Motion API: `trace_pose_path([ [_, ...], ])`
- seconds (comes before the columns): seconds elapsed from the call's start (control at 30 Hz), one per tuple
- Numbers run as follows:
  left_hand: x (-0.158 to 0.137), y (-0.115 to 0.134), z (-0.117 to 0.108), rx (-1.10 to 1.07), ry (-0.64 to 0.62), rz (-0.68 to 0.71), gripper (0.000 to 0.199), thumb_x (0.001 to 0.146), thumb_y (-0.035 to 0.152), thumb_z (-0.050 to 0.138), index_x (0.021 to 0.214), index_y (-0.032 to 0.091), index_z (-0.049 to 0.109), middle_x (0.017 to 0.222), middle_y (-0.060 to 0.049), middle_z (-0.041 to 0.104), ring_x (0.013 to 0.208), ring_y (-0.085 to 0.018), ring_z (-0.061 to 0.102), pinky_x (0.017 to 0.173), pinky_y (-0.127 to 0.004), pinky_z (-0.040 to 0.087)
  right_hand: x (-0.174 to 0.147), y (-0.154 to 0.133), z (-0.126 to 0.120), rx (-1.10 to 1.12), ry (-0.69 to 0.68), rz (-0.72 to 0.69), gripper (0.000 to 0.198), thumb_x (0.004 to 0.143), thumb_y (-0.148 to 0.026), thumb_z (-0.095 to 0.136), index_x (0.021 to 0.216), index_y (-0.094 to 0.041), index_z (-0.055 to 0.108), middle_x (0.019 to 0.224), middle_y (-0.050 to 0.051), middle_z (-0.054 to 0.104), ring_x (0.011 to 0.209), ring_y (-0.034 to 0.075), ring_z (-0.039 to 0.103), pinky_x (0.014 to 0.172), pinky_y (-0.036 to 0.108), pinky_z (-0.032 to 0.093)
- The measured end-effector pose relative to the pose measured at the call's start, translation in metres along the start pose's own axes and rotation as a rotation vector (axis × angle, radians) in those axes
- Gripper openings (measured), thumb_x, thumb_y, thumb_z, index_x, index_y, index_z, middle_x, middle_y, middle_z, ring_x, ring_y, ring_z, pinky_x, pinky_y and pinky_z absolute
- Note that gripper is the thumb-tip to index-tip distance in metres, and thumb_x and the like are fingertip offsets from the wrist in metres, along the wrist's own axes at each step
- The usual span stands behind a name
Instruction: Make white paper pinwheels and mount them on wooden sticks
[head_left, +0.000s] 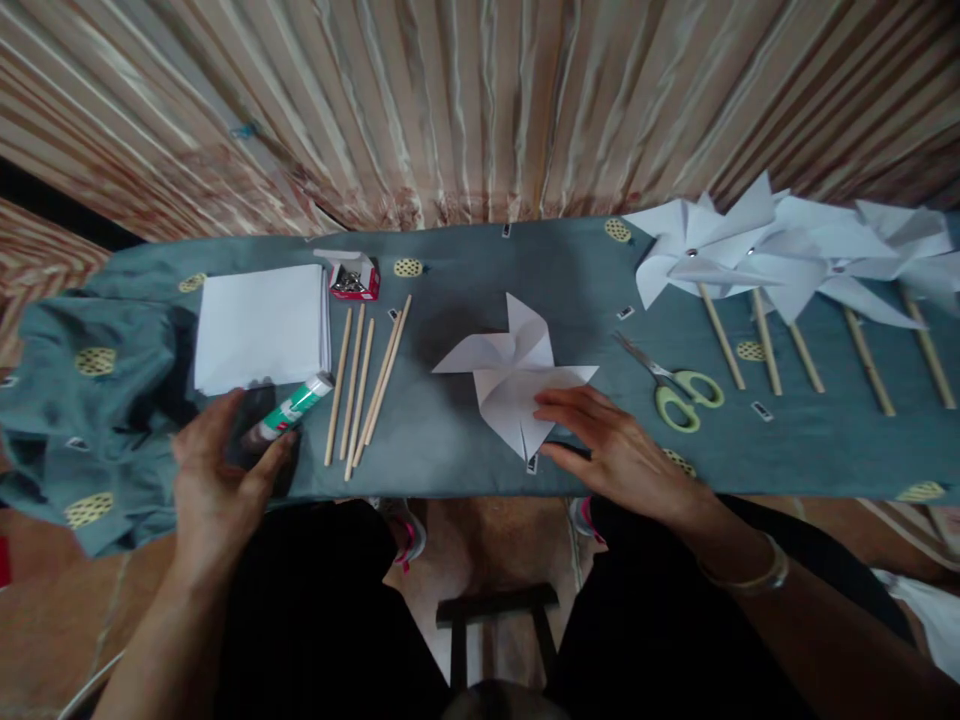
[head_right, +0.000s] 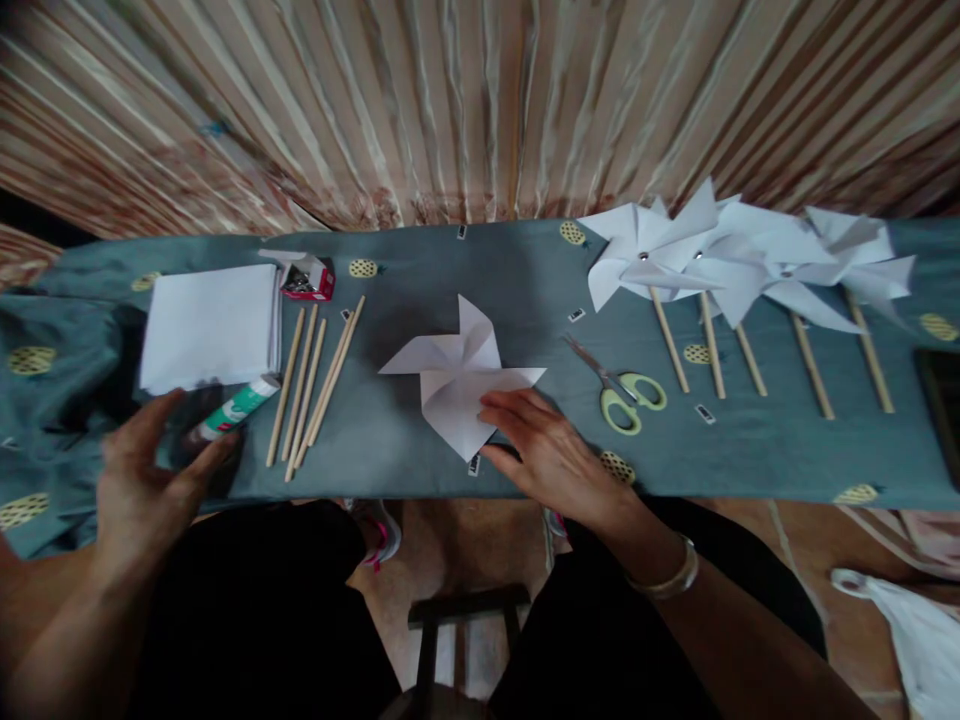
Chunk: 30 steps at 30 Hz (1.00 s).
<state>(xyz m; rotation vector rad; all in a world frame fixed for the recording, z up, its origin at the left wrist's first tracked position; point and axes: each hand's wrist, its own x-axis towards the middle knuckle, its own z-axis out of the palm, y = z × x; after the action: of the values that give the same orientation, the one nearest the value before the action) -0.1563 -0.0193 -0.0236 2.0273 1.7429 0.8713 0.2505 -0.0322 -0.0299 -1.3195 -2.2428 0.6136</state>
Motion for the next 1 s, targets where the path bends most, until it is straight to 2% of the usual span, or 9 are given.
trace_pose_path([
  [0.03,0.001,0.012,0.001,0.143,0.113,0.011,0.060,0.090,0.040,0.062,0.146,0.044,0.040,0.151,0.010,0.049,0.144,-0.037,0.033,0.118,-0.062,0.027,0.001,0.001,-0.001,0.015,-0.001,0.014,0.022,0.090,-0.021,0.062,0.111,-0.021,0.070,0.125,0.013,0.069,0.119,0.029,0.062,0.104,0.053,0.050],
  [0.1,0.005,0.040,0.008,0.206,0.135,0.096,0.058,0.090,0.036,0.063,0.145,0.041,0.045,0.151,0.003,0.049,0.140,-0.036,0.041,0.117,-0.062,0.030,0.003,0.003,-0.002,0.057,-0.007,0.048,0.018,0.093,-0.023,0.059,0.104,-0.023,0.073,0.121,0.009,0.071,0.116,0.027,0.064,0.104,0.051,0.050],
  [0.2,0.014,0.087,0.038,0.071,-0.043,0.372,0.046,0.091,0.023,0.061,0.136,0.032,0.056,0.134,-0.003,0.063,0.125,-0.032,0.056,0.107,-0.054,0.044,0.007,0.004,-0.003,0.129,-0.004,0.088,0.020,0.095,-0.025,0.057,0.100,-0.024,0.075,0.118,0.008,0.073,0.114,0.026,0.065,0.102,0.048,0.051],
  [0.27,0.020,0.110,0.066,-0.010,-0.204,0.475,0.038,0.094,0.018,0.056,0.131,0.024,0.058,0.128,-0.007,0.066,0.122,-0.027,0.057,0.102,-0.048,0.049,0.010,0.005,-0.002,0.168,0.015,0.109,0.020,0.095,-0.025,0.057,0.099,-0.024,0.076,0.115,0.008,0.074,0.112,0.026,0.065,0.101,0.048,0.052],
  [0.33,0.023,0.124,0.092,-0.046,-0.275,0.530,0.035,0.095,0.017,0.053,0.130,0.017,0.058,0.128,-0.011,0.066,0.123,-0.026,0.055,0.101,-0.046,0.050,0.013,0.005,-0.001,0.194,0.038,0.132,0.021,0.095,-0.025,0.056,0.099,-0.024,0.077,0.109,0.007,0.075,0.109,0.025,0.066,0.100,0.047,0.052],
  [0.4,0.025,0.126,0.111,-0.060,-0.271,0.552,0.036,0.096,0.018,0.051,0.132,0.013,0.055,0.131,-0.014,0.063,0.126,-0.028,0.052,0.103,-0.047,0.049,0.015,0.004,0.001,0.212,0.060,0.161,0.020,0.095,-0.025,0.057,0.098,-0.025,0.077,0.104,0.006,0.076,0.105,0.024,0.068,0.099,0.045,0.052],
  [0.5,0.025,0.119,0.124,-0.067,-0.268,0.531,0.039,0.096,0.020,0.051,0.134,0.012,0.053,0.134,-0.016,0.061,0.127,-0.028,0.051,0.104,-0.049,0.048,0.019,0.003,0.004,0.222,0.085,0.209,0.019,0.095,-0.025,0.058,0.098,-0.026,0.076,0.100,0.004,0.077,0.099,0.023,0.069,0.095,0.042,0.054],
  [0.8,0.030,0.114,0.130,-0.078,-0.315,0.520,0.038,0.098,0.023,0.049,0.135,0.015,0.054,0.135,-0.015,0.062,0.126,-0.029,0.053,0.104,-0.050,0.044,0.031,0.000,0.008,0.155,0.155,0.400,0.016,0.089,-0.027,0.064,0.103,-0.023,0.069,0.093,0.005,0.077,0.084,0.022,0.071,0.082,0.037,0.056],
  [1.0,0.037,0.115,0.129,-0.097,-0.321,0.480,0.037,0.099,0.023,0.046,0.133,0.015,0.056,0.133,-0.014,0.063,0.126,-0.028,0.052,0.104,-0.050,0.043,0.036,-0.002,0.005,0.128,0.136,0.423,0.006,0.089,-0.028,0.064,0.093,-0.024,0.064,0.080,0.001,0.074,0.074,0.019,0.070,0.074,0.032,0.054],
])
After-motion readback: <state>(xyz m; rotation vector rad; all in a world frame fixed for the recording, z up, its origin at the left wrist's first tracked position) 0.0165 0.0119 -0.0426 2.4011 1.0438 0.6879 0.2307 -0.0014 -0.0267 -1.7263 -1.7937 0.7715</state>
